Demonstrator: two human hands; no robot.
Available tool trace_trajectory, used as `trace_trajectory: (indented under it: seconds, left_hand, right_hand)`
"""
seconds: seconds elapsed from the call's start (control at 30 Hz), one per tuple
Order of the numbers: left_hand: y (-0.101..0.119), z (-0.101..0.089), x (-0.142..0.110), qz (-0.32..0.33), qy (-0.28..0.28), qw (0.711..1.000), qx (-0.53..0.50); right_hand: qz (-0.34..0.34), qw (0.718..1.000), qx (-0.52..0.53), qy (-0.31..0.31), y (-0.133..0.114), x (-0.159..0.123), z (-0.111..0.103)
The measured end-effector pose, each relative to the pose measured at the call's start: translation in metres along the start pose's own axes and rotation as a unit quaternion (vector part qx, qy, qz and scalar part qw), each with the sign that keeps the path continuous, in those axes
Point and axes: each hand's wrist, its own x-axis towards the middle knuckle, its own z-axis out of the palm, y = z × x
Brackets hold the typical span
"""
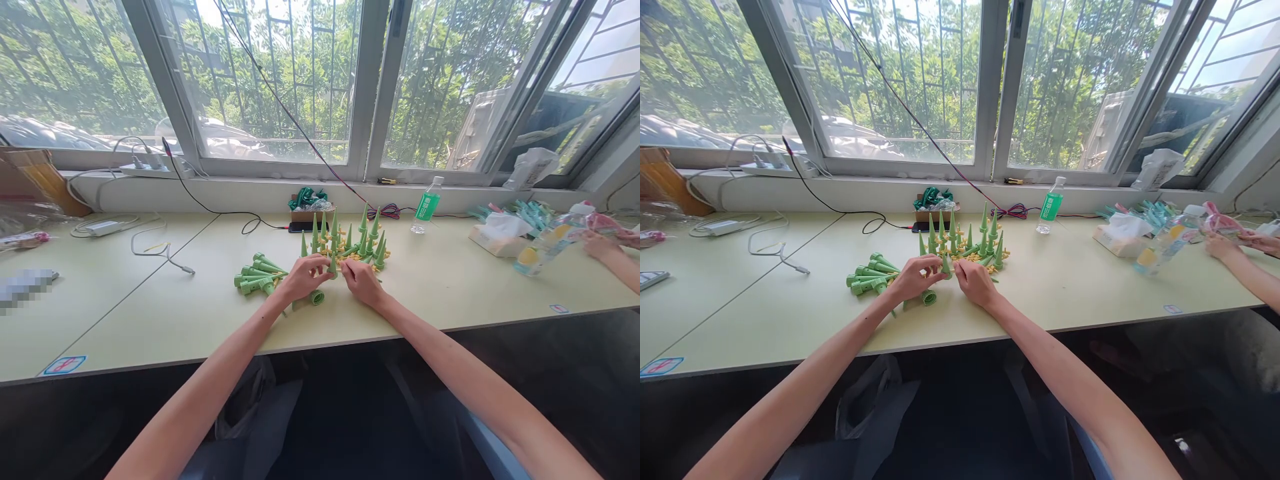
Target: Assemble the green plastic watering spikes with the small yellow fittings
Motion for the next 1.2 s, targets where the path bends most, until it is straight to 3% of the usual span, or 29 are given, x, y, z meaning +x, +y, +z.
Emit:
trace_trajectory:
  seconds: [0.4,0.63,0.97,1.2]
  left_hand:
    - [-0.009,0.003,0.0,-0.007,0.027,0.999,0.016]
    - [-0.006,0.002,0.001,-0.015,0.021,0.999,0.021]
    - [0.002,-0.001,0.001,-0.112,0.066,0.991,0.025]
    - [0.009,-0.004,0.004,-0.15,0.02,0.988,-0.018]
  right_hand:
    - [0.028,0.999,0.011,-0.014,-0.003,0.001,-0.003]
    - [0.001,0.999,0.024,-0.022,-0.001,0.001,-0.002]
    - [-0.002,0.998,0.039,0.054,-0.002,0.002,-0.005]
    - [-0.045,0.997,0.031,0.059,-0.003,0.001,-0.005]
